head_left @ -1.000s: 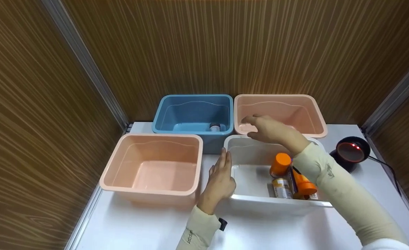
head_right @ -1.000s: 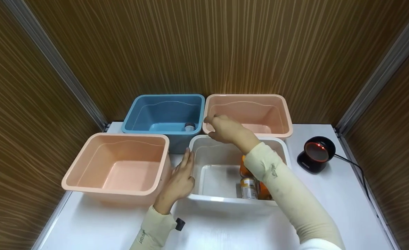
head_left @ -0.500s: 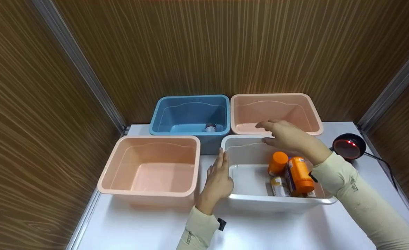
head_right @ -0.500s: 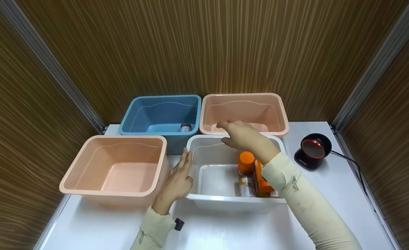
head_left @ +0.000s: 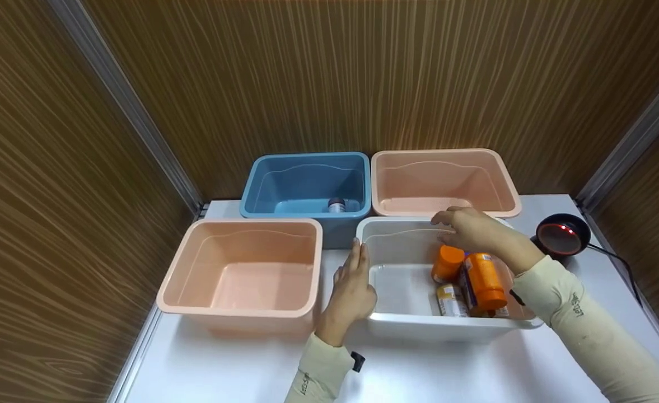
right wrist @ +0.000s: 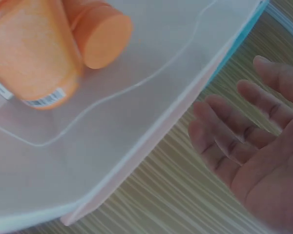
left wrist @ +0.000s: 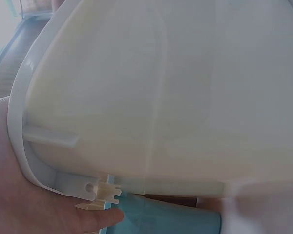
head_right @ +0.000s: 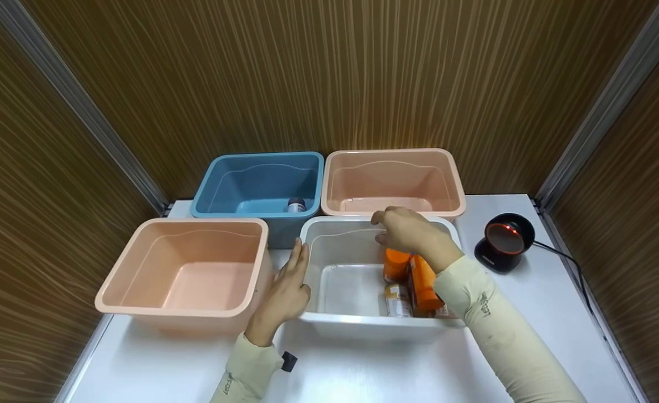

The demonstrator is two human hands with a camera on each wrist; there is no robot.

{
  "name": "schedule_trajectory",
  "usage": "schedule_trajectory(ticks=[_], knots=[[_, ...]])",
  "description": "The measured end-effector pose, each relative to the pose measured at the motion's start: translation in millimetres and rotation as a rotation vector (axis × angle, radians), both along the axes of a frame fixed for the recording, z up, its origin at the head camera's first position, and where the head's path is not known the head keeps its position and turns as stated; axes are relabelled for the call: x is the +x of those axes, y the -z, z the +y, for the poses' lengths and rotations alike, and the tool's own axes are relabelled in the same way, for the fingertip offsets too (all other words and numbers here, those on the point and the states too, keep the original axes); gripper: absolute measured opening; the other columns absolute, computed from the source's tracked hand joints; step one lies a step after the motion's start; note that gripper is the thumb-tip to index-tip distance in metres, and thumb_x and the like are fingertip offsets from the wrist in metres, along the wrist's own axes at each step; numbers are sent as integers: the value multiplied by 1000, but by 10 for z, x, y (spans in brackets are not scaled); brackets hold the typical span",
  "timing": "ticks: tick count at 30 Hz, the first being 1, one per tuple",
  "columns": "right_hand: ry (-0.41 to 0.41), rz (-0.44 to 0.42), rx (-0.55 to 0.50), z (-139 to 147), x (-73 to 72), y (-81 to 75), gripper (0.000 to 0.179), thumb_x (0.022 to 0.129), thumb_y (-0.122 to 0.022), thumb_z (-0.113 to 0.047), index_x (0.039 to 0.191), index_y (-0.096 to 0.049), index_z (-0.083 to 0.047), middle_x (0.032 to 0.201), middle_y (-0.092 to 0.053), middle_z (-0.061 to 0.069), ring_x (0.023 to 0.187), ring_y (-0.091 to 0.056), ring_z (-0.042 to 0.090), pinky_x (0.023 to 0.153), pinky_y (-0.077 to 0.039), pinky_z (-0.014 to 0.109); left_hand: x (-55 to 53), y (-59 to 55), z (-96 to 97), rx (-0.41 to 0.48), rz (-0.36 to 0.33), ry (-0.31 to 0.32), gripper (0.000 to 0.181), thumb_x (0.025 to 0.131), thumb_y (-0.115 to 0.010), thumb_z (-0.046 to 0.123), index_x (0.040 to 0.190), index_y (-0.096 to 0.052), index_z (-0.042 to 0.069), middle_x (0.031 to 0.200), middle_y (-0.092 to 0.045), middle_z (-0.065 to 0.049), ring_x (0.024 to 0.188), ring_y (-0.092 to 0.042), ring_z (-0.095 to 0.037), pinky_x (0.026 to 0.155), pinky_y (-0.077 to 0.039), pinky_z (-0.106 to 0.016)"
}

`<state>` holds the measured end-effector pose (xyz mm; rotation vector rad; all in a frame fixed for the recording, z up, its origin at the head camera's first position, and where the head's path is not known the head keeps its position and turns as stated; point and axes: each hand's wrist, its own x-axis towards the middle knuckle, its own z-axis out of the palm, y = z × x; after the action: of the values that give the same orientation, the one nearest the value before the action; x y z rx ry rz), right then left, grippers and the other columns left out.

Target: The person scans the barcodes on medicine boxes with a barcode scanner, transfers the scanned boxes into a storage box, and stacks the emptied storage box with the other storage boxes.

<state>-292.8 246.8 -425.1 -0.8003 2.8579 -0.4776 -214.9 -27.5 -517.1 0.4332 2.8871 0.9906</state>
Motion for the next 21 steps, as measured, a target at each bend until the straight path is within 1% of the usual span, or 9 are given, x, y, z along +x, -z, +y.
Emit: schedule_trajectory(ticks=[2,4,8,10,13,16,18,19,21], knots=[[6,-43,18,14,-12,59,37,91,-72,-10,127,-68,-4,115,-68,16,89,-63,27,83,-55,48,-1,-6,-1,1,3,2,77,92,-50,1,161,-15,2,169,1,-10,152,-13,-24,118,-18,-52],[-13,-80,28,24,-28,130,39,90,-72,-8,128,-68,-5,117,-68,17,84,-62,25,80,-56,45,1,-8,-3,1,5,5,77,92,-50,1,161,-15,2,169,1,-10,152,-13,-24,118,-18,-52],[-100,-46,72,28,-56,275,36,85,-74,-4,121,-72,-3,115,-70,17,83,-60,25,79,-55,44,5,-7,-2,6,12,6,77,92,-50,1,161,-15,2,169,1,-10,153,-12,-25,118,-18,-52],[-110,-25,120,23,-63,327,35,83,-76,-6,118,-73,-3,114,-70,15,85,-59,25,81,-55,44,6,-2,-1,5,16,7,77,92,-49,1,161,-15,1,169,1,-10,153,-12,-25,117,-18,-53],[-84,-68,167,3,-74,384,33,84,-77,-9,116,-74,-5,103,-70,11,76,-58,22,70,-55,38,5,3,0,0,27,7,76,91,-49,0,160,-16,0,169,1,-11,152,-13,-26,117,-20,-54],[-54,-134,194,-23,-86,439,33,84,-75,-8,117,-73,-5,87,-67,7,63,-55,18,58,-50,31,1,6,1,-8,27,5,77,91,-49,-1,160,-16,0,169,1,-11,152,-13,-26,116,-20,-55],[-47,-159,211,-42,-95,482,35,83,-74,-6,118,-72,-6,81,-65,5,60,-54,17,55,-47,29,-2,4,1,-8,22,4,77,91,-50,-1,160,-16,0,169,1,-11,152,-13,-26,117,-19,-55],[-47,-159,226,-52,-100,505,32,82,-73,-5,114,-73,-5,76,-62,4,58,-53,18,53,-46,29,-2,2,2,-7,17,3,77,91,-50,-1,161,-15,0,169,2,-11,153,-12,-26,117,-19,-55],[-52,-131,270,-70,-109,549,23,80,-73,-5,103,-74,-5,73,-59,3,60,-51,19,55,-45,30,-1,-2,1,-6,10,2,77,92,-49,-1,161,-15,1,169,2,-10,153,-11,-25,117,-18,-55]])
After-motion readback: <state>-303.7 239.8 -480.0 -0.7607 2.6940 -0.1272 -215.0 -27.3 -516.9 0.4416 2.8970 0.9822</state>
